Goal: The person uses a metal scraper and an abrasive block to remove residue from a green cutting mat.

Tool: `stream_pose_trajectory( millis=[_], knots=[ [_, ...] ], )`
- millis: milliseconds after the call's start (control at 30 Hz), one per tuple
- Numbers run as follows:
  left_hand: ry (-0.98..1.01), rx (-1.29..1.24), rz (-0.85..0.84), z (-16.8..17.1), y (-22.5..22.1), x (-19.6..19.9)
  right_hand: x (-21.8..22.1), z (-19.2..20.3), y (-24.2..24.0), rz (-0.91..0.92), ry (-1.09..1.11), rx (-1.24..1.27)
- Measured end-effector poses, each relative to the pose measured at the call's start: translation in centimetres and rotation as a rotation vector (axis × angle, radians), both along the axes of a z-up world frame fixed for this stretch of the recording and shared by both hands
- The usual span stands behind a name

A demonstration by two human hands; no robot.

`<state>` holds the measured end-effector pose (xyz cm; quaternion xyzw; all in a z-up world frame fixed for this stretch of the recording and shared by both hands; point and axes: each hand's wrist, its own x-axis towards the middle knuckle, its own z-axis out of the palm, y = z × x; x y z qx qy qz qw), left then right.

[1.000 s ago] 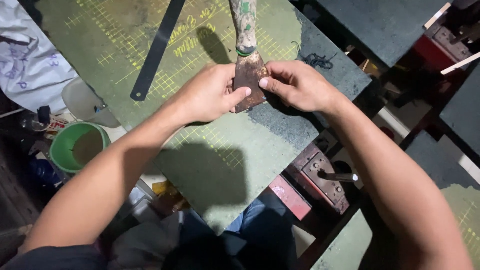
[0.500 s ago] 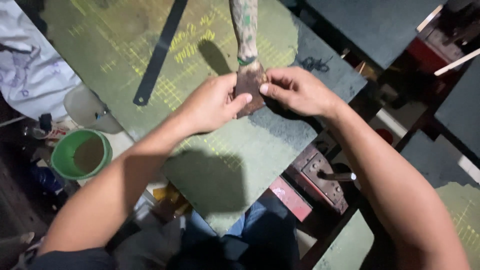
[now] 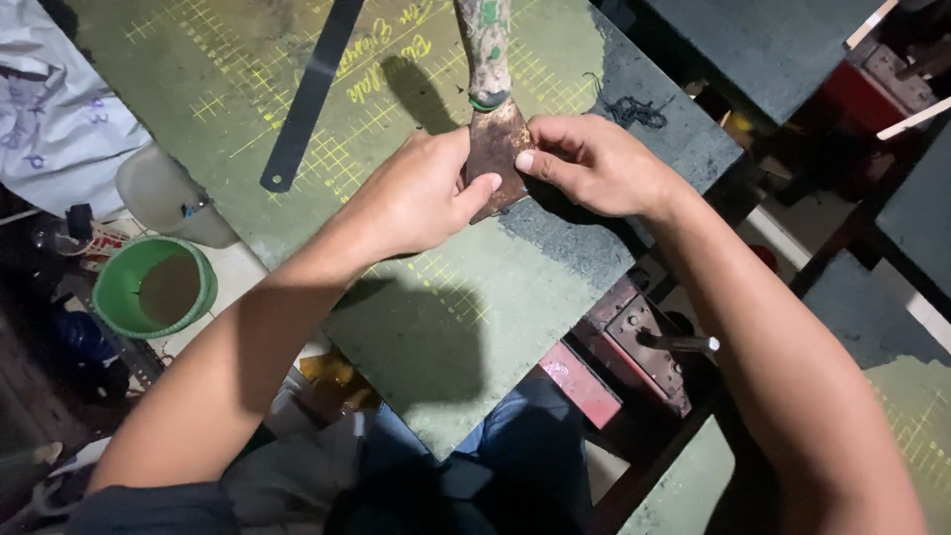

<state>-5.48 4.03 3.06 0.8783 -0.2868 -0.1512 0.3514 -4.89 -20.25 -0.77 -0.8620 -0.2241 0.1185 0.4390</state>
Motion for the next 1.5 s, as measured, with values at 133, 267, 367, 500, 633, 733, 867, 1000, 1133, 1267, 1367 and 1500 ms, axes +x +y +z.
stream_pose_trajectory(
  millis=[133,267,367,500,633,733,867,1000,1133,1267,1367,1500],
  knots=[
    [0.047,0.015,0.001,0.5,0.0,-0.8,-0.2,0.3,0.1,0.009,-0.043,-0.057],
    [0.04,0.019,-0.007,0.5,0.1,-0.8,-0.1,-0.3,-0.1,-0.006,-0.049,-0.088],
    [0.036,-0.005,-0.013,0.6,0.1,-0.9,-0.2,-0.3,-0.1,0.001,-0.039,-0.093],
    [0.051,-0.051,-0.016,0.0,0.0,-0.7,-0.4,0.5,-0.2,0.021,0.0,-0.099],
    [0.021,-0.063,-0.008,-0.4,-0.1,-0.7,-0.5,0.3,-0.2,0.021,0.038,-0.068],
    [0.074,-0.146,0.028,-0.4,-0.1,-0.6,-0.7,0.9,-0.3,0.011,0.159,0.081],
    [0.092,-0.216,-0.042,1.1,-0.4,-0.5,-1.1,4.1,-1.0,-0.021,0.145,0.154],
    [0.013,-0.166,-0.184,3.5,-1.6,0.9,-2.3,5.1,-2.3,-0.098,0.072,0.196],
    [-0.1,-0.034,-0.279,3.2,-4.6,4.2,-2.7,3.2,-5.1,-0.077,0.107,0.225],
    [-0.038,0.099,-0.375,2.1,-6.6,4.8,-3.6,1.7,-5.6,-0.098,0.117,0.182],
    [-0.013,0.039,-0.375,1.3,-7.2,5.1,-4.2,0.6,-6.2,-0.201,0.061,0.158],
    [-0.043,-0.079,-0.429,-0.8,-6.7,7.4,-5.1,0.9,-6.3,-0.339,0.109,0.219]
  ],
)
